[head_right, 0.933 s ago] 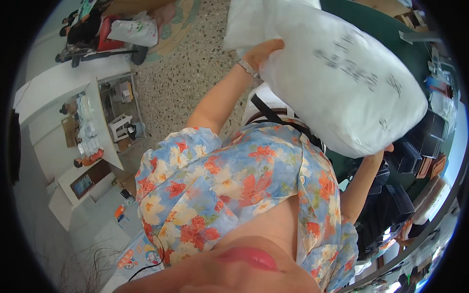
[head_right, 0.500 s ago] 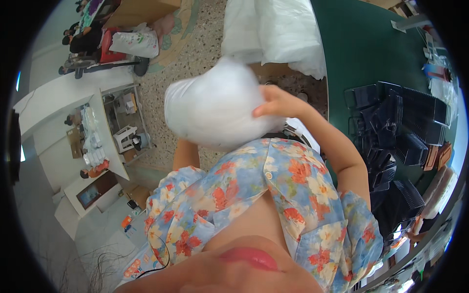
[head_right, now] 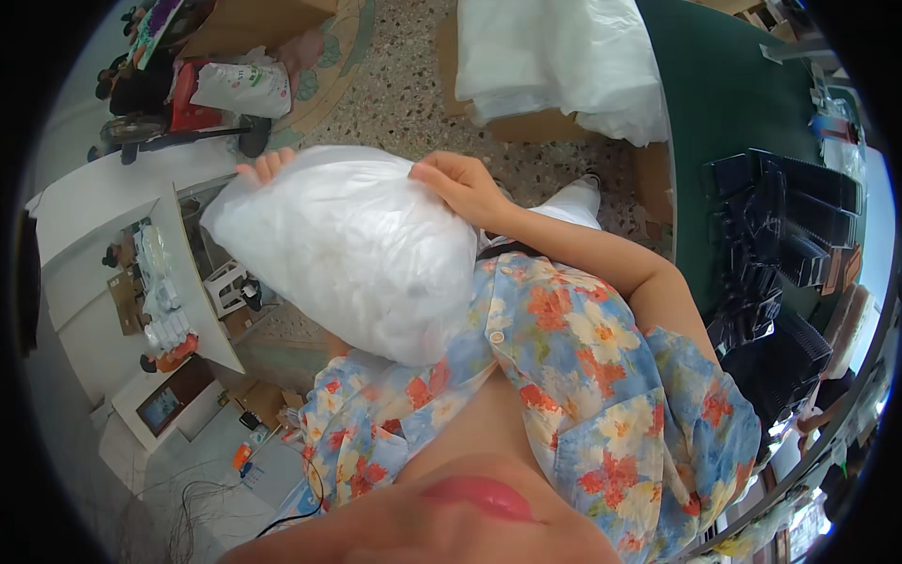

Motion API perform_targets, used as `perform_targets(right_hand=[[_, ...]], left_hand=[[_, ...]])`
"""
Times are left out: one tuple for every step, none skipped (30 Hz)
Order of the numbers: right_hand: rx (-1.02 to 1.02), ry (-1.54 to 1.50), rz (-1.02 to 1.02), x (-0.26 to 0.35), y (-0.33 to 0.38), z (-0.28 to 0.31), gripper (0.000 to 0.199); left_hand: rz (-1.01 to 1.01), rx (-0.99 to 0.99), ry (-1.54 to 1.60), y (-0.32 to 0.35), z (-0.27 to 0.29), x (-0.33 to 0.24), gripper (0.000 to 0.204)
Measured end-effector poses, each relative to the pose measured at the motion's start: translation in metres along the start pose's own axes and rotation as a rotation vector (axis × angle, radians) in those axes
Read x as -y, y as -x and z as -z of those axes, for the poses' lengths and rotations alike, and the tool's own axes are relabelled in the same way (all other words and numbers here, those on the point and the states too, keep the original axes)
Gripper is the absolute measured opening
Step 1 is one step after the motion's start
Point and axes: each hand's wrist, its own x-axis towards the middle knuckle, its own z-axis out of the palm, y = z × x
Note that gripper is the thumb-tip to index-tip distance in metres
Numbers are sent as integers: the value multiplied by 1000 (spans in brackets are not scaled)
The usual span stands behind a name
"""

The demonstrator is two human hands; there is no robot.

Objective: Stacking and organizing black plastic food containers on a workbench in a workshop.

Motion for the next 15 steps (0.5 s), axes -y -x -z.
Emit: perform_targets(right_hand=[[-99, -29, 92, -8, -7, 0, 23], [-168, -65, 188, -12, -17, 1, 21], [-155, -81, 144, -10, -21, 12, 26], [-159, -82, 148, -5, -25, 13, 26], [-208, -89, 162, 2, -29, 16, 29], [-260, -98, 177, 8, -30, 21, 33], [-218, -153, 20, 8, -30, 30, 48], [-226, -156, 30, 13, -26, 36, 48], [-37, -378, -153, 19, -20, 43, 54], [134, -600, -338, 24, -8, 54, 60], [109, -612, -338, 24, -3, 57, 60], [91, -533, -374, 24, -2, 61, 64], [89, -448, -401, 25, -1, 63, 69], [58, -459, -369, 25, -2, 67, 64], [53, -457, -353, 27, 0, 68, 64]], left_hand=[[-5, -15, 10, -11, -3, 6, 55], [-14, -18, -1, -21, -17, 3, 55], [27, 123, 56, -39, -31, 10, 57], [57, 261, 97, -52, -38, 13, 58], [50, 317, 71, -61, -36, 17, 60], [54, 331, 79, -72, -35, 26, 60], [69, 441, 109, -85, -33, 39, 61], [77, 552, 128, -97, -39, 46, 62], [86, 564, 133, -109, -46, 53, 62], [152, 657, 157, -120, -62, 72, 63], [217, 739, 174, -127, -71, 83, 64], [192, 695, 204, -130, -78, 93, 65], [201, 700, 208, -142, -79, 95, 65], [189, 873, 240, -163, -80, 103, 65], [173, 1044, 268, -177, -80, 105, 69]])
